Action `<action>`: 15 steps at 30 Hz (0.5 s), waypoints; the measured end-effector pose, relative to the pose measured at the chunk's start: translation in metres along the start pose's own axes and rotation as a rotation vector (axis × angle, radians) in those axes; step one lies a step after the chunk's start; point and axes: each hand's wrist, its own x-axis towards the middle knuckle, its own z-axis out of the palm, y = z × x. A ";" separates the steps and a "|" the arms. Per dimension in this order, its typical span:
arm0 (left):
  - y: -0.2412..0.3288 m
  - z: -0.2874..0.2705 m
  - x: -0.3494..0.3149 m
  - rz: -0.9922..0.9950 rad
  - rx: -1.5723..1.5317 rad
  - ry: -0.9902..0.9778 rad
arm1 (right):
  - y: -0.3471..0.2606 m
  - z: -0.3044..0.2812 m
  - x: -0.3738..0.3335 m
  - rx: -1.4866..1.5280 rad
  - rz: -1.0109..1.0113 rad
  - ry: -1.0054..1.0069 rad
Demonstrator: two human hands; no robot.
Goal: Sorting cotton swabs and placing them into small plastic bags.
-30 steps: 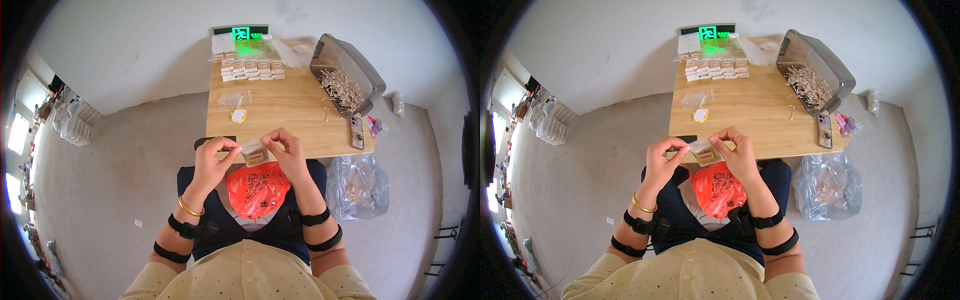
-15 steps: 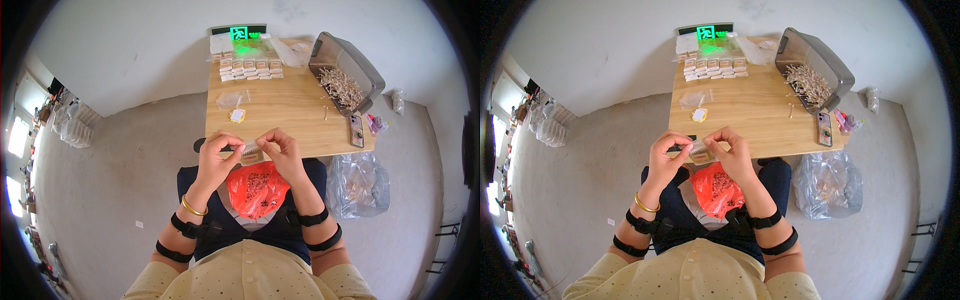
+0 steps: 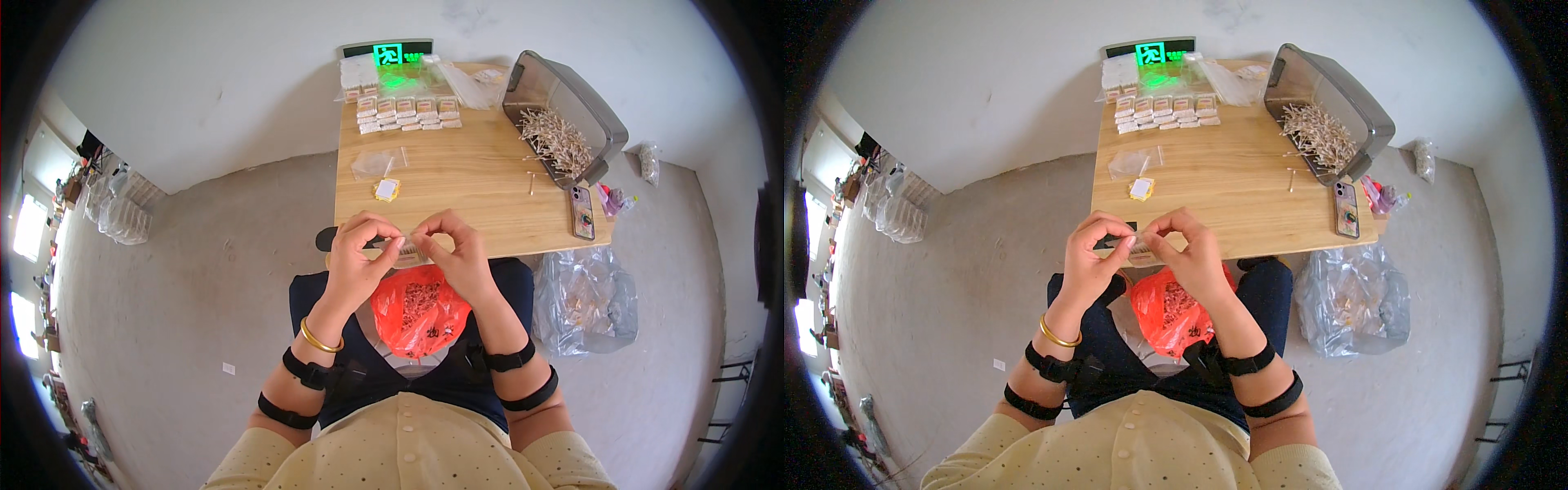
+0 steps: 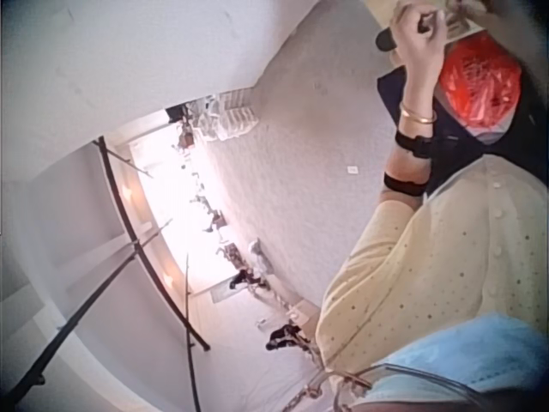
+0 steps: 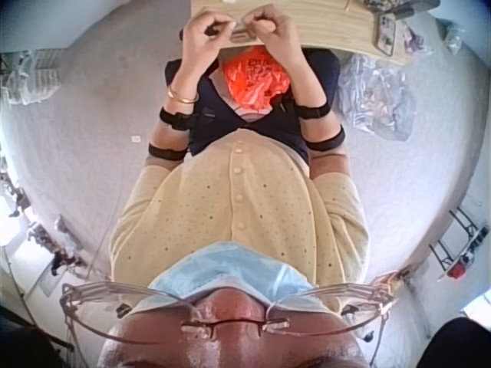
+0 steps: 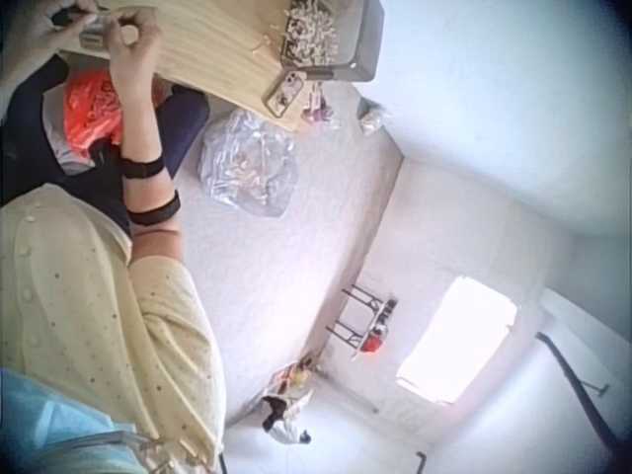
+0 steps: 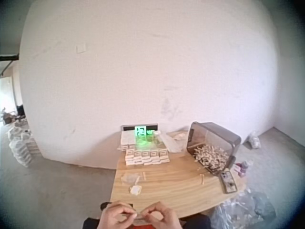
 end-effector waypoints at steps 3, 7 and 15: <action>-0.001 0.001 0.001 0.017 0.047 -0.005 | -0.004 0.004 0.001 -0.047 -0.047 0.008; -0.010 0.002 0.001 -0.006 0.031 0.068 | -0.003 -0.001 0.005 -0.118 -0.073 0.027; -0.035 0.013 0.000 -0.210 -0.030 0.030 | 0.041 -0.010 0.010 -0.109 0.020 0.083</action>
